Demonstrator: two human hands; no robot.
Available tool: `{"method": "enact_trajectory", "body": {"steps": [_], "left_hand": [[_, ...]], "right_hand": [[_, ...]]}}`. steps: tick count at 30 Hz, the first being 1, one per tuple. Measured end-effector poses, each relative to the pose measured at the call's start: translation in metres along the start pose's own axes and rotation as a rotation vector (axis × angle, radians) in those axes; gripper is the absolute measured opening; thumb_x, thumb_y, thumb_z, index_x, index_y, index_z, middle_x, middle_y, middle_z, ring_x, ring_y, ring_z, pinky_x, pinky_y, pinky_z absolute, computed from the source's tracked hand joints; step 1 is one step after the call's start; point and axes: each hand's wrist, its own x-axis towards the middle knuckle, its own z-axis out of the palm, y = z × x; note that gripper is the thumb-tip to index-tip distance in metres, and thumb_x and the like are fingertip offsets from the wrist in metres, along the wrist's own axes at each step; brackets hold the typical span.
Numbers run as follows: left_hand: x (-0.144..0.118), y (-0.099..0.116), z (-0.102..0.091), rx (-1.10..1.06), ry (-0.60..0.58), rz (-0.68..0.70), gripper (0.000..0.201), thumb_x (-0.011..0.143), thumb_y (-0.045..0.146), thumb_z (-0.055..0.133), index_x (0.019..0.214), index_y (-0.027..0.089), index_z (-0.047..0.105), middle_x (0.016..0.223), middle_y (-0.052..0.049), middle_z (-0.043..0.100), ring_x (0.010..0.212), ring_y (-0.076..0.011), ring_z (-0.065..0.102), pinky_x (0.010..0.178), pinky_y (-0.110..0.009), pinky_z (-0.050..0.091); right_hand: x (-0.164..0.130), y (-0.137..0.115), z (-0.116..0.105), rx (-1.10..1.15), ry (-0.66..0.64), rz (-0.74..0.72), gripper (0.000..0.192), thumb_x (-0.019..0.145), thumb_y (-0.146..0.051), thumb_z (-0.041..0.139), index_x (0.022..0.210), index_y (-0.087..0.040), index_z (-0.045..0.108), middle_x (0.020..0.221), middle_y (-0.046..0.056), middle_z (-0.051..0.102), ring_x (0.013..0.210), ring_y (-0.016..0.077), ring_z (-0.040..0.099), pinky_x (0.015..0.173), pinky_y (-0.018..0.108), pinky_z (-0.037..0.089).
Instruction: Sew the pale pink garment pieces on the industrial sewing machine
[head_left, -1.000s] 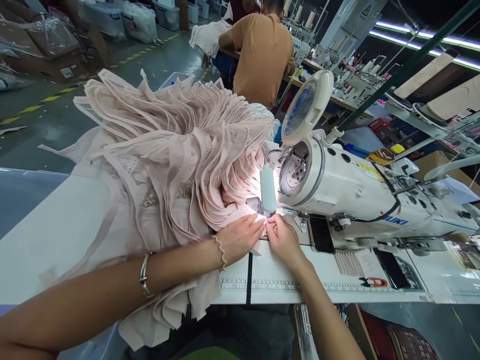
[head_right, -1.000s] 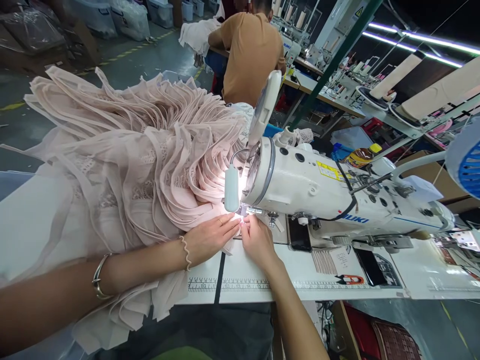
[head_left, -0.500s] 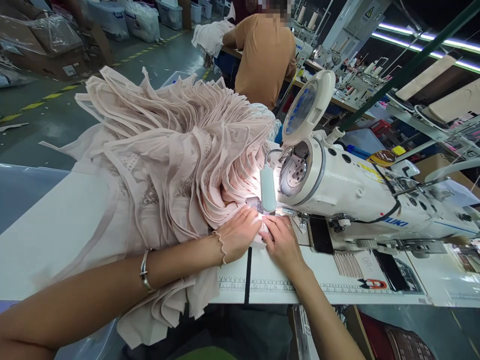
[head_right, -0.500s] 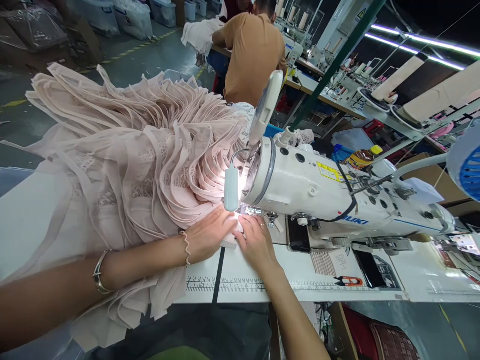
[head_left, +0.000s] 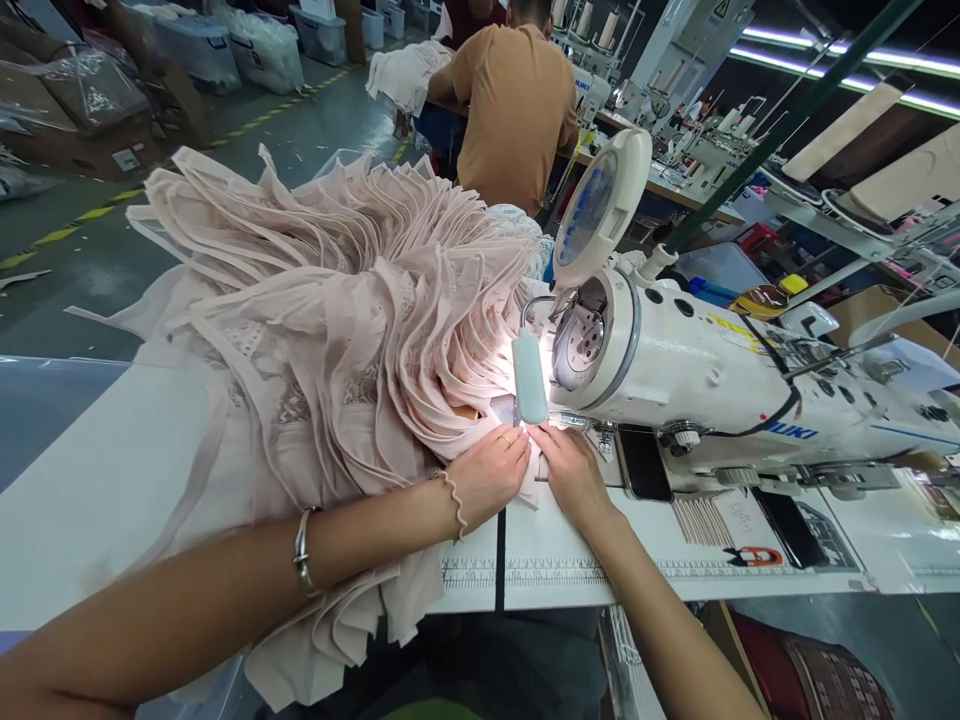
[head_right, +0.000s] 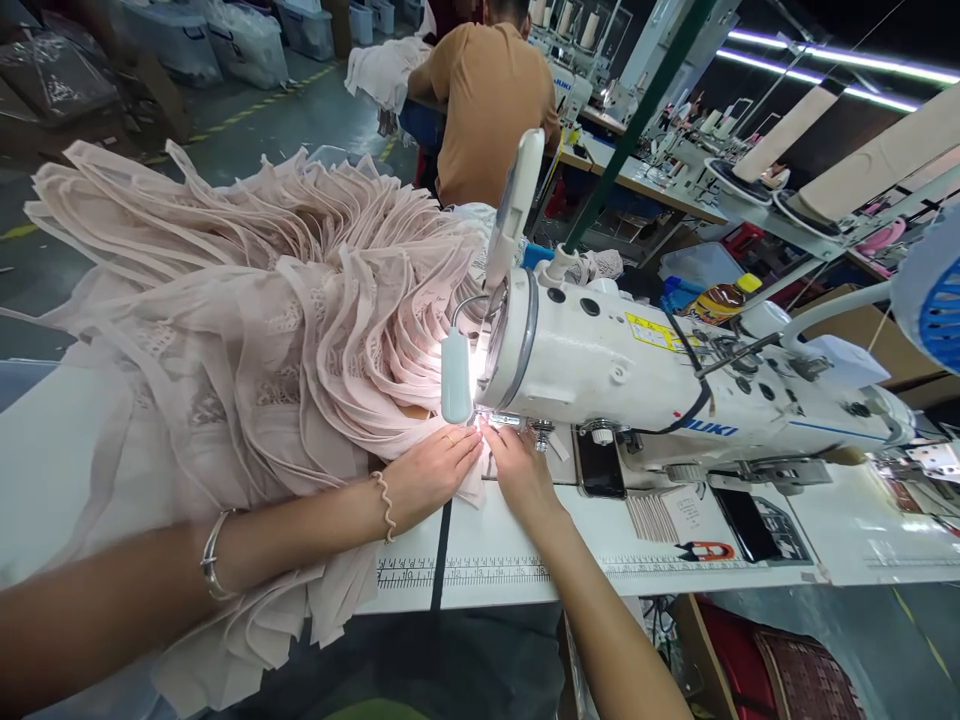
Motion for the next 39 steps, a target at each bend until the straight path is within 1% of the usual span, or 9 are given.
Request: {"method": "enact_trajectory", "body": {"steps": [6, 10, 13, 16, 21, 27, 29, 35, 39], "left_hand": [[-0.001, -0.001, 0.000, 0.014, 0.046, -0.005, 0.029, 0.098, 0.005, 0.038, 0.115, 0.000, 0.060, 0.113, -0.017, 0.068, 0.112, -0.0251, 0.062, 0.104, -0.038, 0.042], [-0.001, -0.001, 0.001, 0.007, 0.042, -0.012, 0.028, 0.098, 0.006, 0.038, 0.115, 0.001, 0.060, 0.112, -0.016, 0.068, 0.112, -0.0246, 0.062, 0.103, -0.038, 0.043], [-0.001, -0.002, 0.001, 0.009, 0.061, -0.005, 0.028, 0.097, 0.004, 0.038, 0.114, 0.000, 0.060, 0.112, -0.017, 0.069, 0.112, -0.0250, 0.063, 0.102, -0.038, 0.043], [-0.001, -0.004, -0.001, 0.020, 0.064, -0.002, 0.031, 0.097, 0.003, 0.035, 0.116, 0.000, 0.059, 0.115, -0.017, 0.068, 0.112, -0.0251, 0.063, 0.101, -0.038, 0.043], [0.003, -0.006, -0.005, 0.028, 0.015, -0.013, 0.036, 0.098, 0.003, 0.028, 0.117, 0.000, 0.059, 0.116, -0.018, 0.068, 0.110, -0.0239, 0.063, 0.098, -0.037, 0.045], [0.006, -0.008, -0.009, 0.009, -0.028, -0.026, 0.036, 0.099, 0.004, 0.028, 0.117, 0.000, 0.059, 0.113, -0.018, 0.068, 0.107, -0.0238, 0.064, 0.096, -0.036, 0.045], [0.006, -0.009, -0.010, -0.016, -0.042, -0.033, 0.037, 0.099, 0.003, 0.026, 0.116, 0.001, 0.059, 0.114, -0.018, 0.067, 0.107, -0.0239, 0.063, 0.095, -0.037, 0.045], [0.008, -0.011, -0.010, -0.057, -0.073, -0.051, 0.034, 0.099, 0.004, 0.028, 0.111, 0.005, 0.060, 0.112, -0.017, 0.067, 0.105, -0.0239, 0.063, 0.088, -0.036, 0.047], [0.008, -0.013, -0.009, -0.054, -0.076, -0.054, 0.033, 0.099, 0.004, 0.029, 0.110, 0.006, 0.060, 0.110, -0.016, 0.067, 0.103, -0.0238, 0.064, 0.085, -0.036, 0.048]], "right_hand": [[-0.002, 0.000, 0.005, 0.049, 0.028, 0.006, 0.045, 0.097, -0.012, 0.033, 0.131, -0.015, 0.061, 0.116, 0.013, 0.069, 0.108, 0.0249, 0.063, 0.098, 0.041, 0.050], [-0.002, -0.001, 0.006, 0.075, -0.004, 0.033, 0.044, 0.097, -0.014, 0.035, 0.134, -0.018, 0.059, 0.116, 0.013, 0.069, 0.105, 0.0257, 0.064, 0.097, 0.044, 0.051], [-0.002, -0.002, 0.006, 0.031, -0.032, 0.063, 0.044, 0.097, -0.013, 0.036, 0.133, -0.018, 0.060, 0.115, 0.014, 0.069, 0.100, 0.0264, 0.065, 0.095, 0.045, 0.053], [-0.002, -0.003, 0.006, -0.002, -0.063, 0.097, 0.044, 0.096, -0.012, 0.038, 0.133, -0.020, 0.060, 0.115, 0.013, 0.068, 0.103, 0.0274, 0.063, 0.097, 0.045, 0.052], [0.002, -0.004, 0.002, -0.008, -0.148, 0.128, 0.042, 0.095, -0.013, 0.040, 0.130, -0.020, 0.062, 0.119, 0.014, 0.066, 0.114, 0.0283, 0.059, 0.100, 0.043, 0.050], [0.011, -0.011, -0.011, -0.034, -0.236, 0.171, 0.038, 0.096, -0.013, 0.038, 0.122, -0.021, 0.065, 0.119, 0.012, 0.066, 0.115, 0.0277, 0.056, 0.101, 0.044, 0.046], [0.012, -0.012, -0.013, -0.016, -0.225, 0.175, 0.038, 0.096, -0.014, 0.038, 0.121, -0.022, 0.065, 0.117, 0.011, 0.066, 0.113, 0.0276, 0.057, 0.100, 0.043, 0.046], [0.011, -0.011, -0.008, 0.022, -0.107, 0.130, 0.038, 0.097, -0.015, 0.036, 0.120, -0.023, 0.065, 0.108, 0.011, 0.068, 0.106, 0.0276, 0.059, 0.092, 0.040, 0.048], [0.013, -0.012, -0.010, 0.030, -0.100, 0.130, 0.036, 0.098, -0.017, 0.035, 0.116, -0.022, 0.065, 0.102, 0.010, 0.069, 0.100, 0.0263, 0.059, 0.090, 0.038, 0.047]]}}
